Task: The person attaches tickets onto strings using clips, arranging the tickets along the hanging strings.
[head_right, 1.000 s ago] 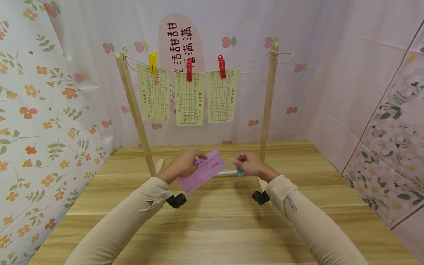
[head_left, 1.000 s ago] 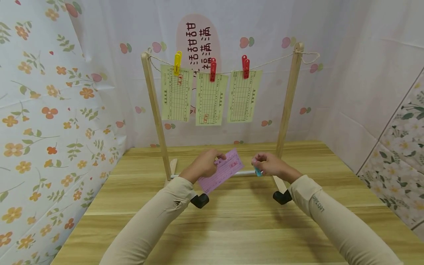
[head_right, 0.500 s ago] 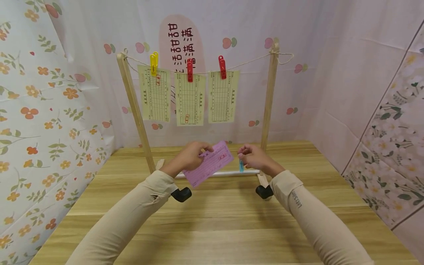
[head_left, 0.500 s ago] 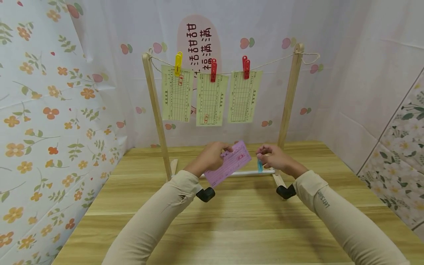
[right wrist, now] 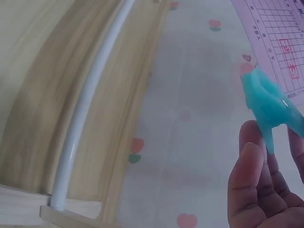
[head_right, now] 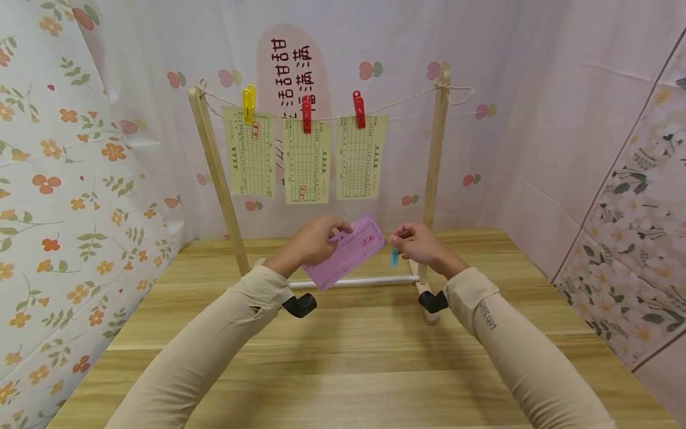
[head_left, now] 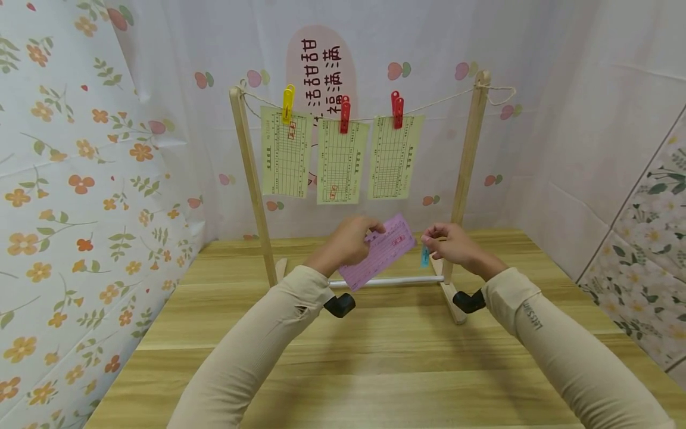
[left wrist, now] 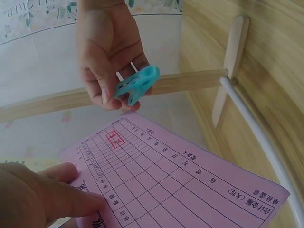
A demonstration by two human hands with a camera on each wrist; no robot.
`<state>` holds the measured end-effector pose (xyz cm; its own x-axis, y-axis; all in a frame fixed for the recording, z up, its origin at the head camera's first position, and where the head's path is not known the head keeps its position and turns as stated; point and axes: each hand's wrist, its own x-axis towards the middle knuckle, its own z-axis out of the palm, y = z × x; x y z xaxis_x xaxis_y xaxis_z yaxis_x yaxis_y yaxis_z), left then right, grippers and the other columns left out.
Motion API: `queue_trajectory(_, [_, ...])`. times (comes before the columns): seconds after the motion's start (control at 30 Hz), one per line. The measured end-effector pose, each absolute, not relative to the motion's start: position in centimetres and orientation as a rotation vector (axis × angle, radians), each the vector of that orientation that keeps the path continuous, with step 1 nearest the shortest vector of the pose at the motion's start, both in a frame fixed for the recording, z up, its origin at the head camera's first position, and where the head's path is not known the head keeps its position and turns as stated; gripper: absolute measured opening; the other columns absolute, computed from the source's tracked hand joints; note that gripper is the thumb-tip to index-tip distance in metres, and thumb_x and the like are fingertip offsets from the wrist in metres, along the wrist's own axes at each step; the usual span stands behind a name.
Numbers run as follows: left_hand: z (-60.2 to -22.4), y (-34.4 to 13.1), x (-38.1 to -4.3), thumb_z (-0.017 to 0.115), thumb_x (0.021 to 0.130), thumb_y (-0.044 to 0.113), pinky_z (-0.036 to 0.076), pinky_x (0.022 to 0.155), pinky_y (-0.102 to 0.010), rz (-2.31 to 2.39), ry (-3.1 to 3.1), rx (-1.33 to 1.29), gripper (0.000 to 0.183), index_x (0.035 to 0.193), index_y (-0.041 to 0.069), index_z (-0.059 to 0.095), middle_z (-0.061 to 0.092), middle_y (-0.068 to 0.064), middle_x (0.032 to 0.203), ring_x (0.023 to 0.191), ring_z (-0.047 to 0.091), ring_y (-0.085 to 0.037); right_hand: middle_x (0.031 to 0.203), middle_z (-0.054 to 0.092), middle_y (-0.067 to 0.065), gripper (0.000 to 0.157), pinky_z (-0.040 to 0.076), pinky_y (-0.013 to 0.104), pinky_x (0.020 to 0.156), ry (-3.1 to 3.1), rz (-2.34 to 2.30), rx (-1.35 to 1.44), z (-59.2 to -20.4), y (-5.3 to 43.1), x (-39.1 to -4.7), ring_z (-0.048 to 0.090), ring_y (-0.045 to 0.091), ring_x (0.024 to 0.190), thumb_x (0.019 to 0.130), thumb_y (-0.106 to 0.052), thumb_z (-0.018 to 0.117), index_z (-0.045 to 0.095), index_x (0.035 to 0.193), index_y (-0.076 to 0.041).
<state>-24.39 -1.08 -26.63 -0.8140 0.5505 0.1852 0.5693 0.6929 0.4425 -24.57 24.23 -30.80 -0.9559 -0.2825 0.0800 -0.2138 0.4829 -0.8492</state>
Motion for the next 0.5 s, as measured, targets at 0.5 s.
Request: queue_trajectory(0.5, [-24.1, -0.1, -24.9, 0.054, 0.082, -0.015, 0.051, 0.080, -0.027, -0.754, -2.755, -0.955, 0.044, 0.120, 0.005, 0.065, 0.064, -0.010, 0.121, 0.105, 0.061, -0.022, 0.111, 0.058, 0.019, 0.036, 0.053, 0.030, 0.083, 2.707, -1.458, -0.437, -28.3, 25.1, -25.1, 0.059, 0.030, 0.102, 0.102, -0.017, 0.050, 0.053, 0.124, 0.011])
